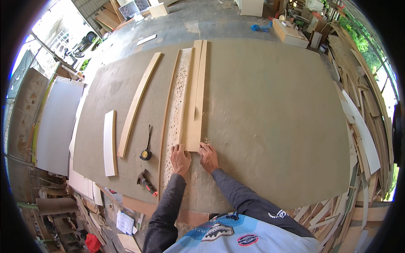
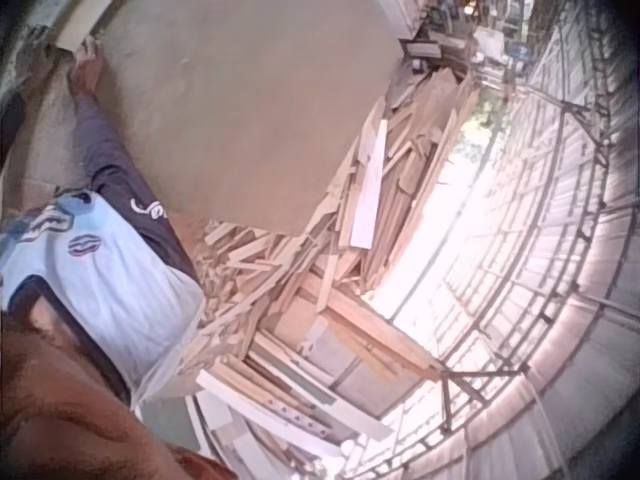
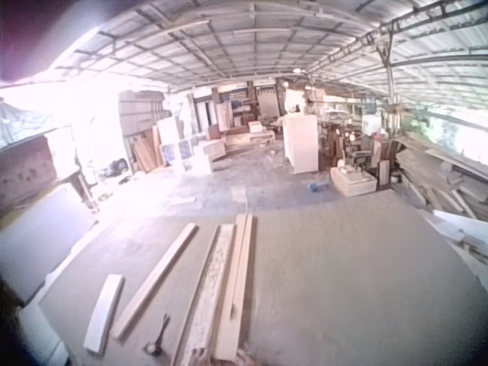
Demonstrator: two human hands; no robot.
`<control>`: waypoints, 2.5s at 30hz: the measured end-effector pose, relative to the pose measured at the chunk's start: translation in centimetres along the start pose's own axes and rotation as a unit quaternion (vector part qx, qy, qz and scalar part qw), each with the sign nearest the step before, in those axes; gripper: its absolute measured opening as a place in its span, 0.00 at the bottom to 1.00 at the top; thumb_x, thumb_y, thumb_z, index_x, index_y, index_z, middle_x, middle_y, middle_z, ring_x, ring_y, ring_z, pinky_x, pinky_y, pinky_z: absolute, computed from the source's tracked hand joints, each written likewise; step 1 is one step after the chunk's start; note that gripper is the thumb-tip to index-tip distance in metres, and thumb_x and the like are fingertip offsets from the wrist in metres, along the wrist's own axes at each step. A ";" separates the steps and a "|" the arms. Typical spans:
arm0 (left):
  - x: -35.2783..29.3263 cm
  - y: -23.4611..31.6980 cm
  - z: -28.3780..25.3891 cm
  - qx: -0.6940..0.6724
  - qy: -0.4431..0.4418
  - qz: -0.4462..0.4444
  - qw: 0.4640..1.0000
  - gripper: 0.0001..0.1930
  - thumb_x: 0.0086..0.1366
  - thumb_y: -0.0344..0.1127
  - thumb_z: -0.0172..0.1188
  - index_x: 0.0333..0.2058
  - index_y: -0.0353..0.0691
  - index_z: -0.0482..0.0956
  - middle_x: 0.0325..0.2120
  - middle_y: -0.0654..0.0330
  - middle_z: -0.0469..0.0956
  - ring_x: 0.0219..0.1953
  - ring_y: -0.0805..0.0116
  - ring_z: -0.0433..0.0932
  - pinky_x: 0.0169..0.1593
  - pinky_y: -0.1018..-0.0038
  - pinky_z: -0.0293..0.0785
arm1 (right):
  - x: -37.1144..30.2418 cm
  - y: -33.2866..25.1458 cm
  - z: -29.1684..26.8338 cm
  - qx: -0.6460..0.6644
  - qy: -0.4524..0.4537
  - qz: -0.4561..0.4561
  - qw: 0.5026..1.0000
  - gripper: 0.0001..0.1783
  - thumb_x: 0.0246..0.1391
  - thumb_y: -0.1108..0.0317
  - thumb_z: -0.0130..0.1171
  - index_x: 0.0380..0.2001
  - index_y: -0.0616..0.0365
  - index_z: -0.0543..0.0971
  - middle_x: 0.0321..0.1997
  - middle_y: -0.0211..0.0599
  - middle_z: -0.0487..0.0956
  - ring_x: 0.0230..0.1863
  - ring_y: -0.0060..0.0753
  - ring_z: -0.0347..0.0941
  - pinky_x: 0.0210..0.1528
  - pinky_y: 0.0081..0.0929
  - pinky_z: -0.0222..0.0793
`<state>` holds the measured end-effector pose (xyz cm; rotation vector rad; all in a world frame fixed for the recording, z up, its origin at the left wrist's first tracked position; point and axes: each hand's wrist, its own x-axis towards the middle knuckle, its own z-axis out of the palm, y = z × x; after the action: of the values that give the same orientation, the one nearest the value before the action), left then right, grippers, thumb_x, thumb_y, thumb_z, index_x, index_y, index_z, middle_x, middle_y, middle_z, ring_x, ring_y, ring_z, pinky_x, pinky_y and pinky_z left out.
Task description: The person measures and marks wooden boards on a workbench, then aligns a white laminate board against a wooden guide and cuts it using a hand saw.
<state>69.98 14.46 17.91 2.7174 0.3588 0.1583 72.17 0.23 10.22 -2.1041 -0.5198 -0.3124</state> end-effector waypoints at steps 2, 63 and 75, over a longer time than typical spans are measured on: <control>0.9 -2.3 -0.4 0.023 0.023 0.215 0.976 0.20 0.50 0.28 0.62 0.44 0.36 0.78 0.49 0.55 0.74 0.57 0.54 0.68 0.59 0.60 0.65 | -0.1 -0.1 -0.1 -0.017 -0.009 0.000 1.000 0.08 0.51 0.74 0.57 0.35 0.64 0.79 0.53 0.43 0.76 0.53 0.47 0.70 0.56 0.41 0.66; 16.9 -4.0 3.1 0.090 -0.050 0.329 0.939 0.27 0.52 0.36 0.66 0.53 0.43 0.75 0.57 0.64 0.71 0.63 0.60 0.60 0.65 0.51 0.51 | 12.4 5.6 1.0 -0.163 0.015 0.039 0.986 0.10 0.51 0.72 0.58 0.38 0.52 0.80 0.54 0.28 0.77 0.58 0.33 0.68 0.59 0.49 0.50; 23.8 -3.5 4.2 0.085 -0.020 0.361 0.929 0.23 0.53 0.39 0.65 0.49 0.43 0.78 0.57 0.66 0.73 0.63 0.61 0.61 0.68 0.51 0.48 | 18.2 11.7 -2.8 -0.179 0.037 0.009 0.983 0.06 0.56 0.67 0.57 0.36 0.50 0.81 0.48 0.26 0.80 0.53 0.31 0.70 0.60 0.41 0.51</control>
<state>92.75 22.50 14.07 2.8824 -0.6873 0.2787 93.66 -3.39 10.65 -2.4306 -0.4226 -0.5031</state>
